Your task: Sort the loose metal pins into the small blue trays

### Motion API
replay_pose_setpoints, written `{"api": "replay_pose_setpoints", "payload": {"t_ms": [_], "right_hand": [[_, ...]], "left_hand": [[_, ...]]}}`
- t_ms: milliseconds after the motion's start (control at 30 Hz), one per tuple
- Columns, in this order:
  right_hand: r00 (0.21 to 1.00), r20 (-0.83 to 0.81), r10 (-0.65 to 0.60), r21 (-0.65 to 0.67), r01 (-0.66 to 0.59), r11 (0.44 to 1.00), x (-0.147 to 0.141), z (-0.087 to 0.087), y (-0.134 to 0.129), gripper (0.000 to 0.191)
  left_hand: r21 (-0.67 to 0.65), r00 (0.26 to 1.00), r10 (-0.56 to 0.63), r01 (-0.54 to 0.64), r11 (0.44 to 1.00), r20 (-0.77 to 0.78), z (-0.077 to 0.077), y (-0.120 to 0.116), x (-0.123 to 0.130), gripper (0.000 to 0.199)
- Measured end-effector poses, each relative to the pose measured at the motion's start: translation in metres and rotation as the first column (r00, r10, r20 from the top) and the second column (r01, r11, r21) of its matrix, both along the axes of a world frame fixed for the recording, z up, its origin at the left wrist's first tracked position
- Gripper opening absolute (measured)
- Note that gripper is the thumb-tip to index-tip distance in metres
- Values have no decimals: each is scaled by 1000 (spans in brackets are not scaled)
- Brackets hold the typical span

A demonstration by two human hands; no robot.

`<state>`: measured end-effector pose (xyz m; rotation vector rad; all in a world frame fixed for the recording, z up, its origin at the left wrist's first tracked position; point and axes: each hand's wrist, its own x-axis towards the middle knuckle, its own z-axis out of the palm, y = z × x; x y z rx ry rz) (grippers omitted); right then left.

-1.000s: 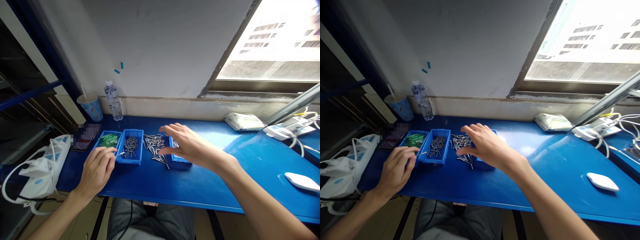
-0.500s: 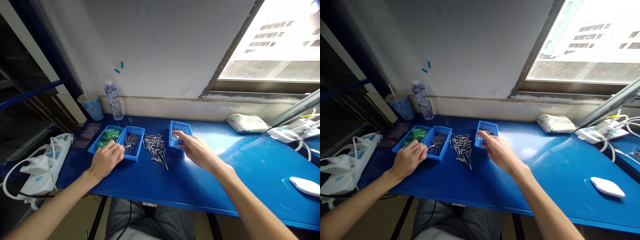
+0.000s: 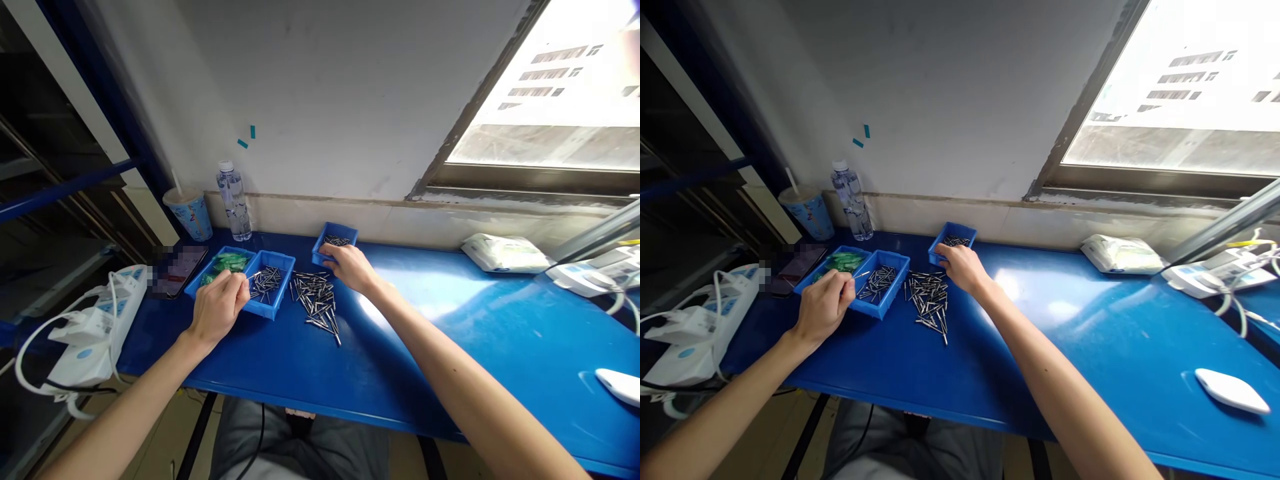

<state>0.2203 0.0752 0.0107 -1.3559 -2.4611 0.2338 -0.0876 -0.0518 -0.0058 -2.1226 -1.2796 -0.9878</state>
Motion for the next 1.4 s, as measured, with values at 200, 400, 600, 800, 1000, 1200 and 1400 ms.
{"api": "replay_pose_setpoints", "payload": {"t_ms": [200, 400, 600, 800, 1000, 1200, 1400], "right_hand": [[977, -131, 168, -8, -170, 985, -22, -10, 3, 38], [970, -105, 219, -36, -224, 974, -25, -10, -6, 40], [967, -86, 239, -32, -242, 970, -16, -12, -33, 40], [966, -91, 241, 2, -242, 970, -10, -16, -59, 38], [971, -65, 231, 0, -231, 973, -8, -12, -78, 34], [979, -44, 197, 48, -195, 980, -18, 12, -81, 35], [912, 260, 316, 325, -391, 861, -59, 26, -100, 28]], "left_hand": [[25, 1000, -12, 12, 1000, 9, -4, -6, -7, 16], [35, 998, 16, -18, 999, 55, -7, -8, -11, 15], [33, 994, 28, -32, 999, 108, -5, -4, -6, 16], [-37, 991, 38, -34, 999, 132, -4, 1, -1, 23], [-84, 991, 47, -36, 996, 129, -4, 11, 4, 27], [-133, 984, 77, -56, 989, 161, -4, 24, 10, 30], [-131, 982, 126, -107, 986, 139, -4, 29, 8, 32]]}}
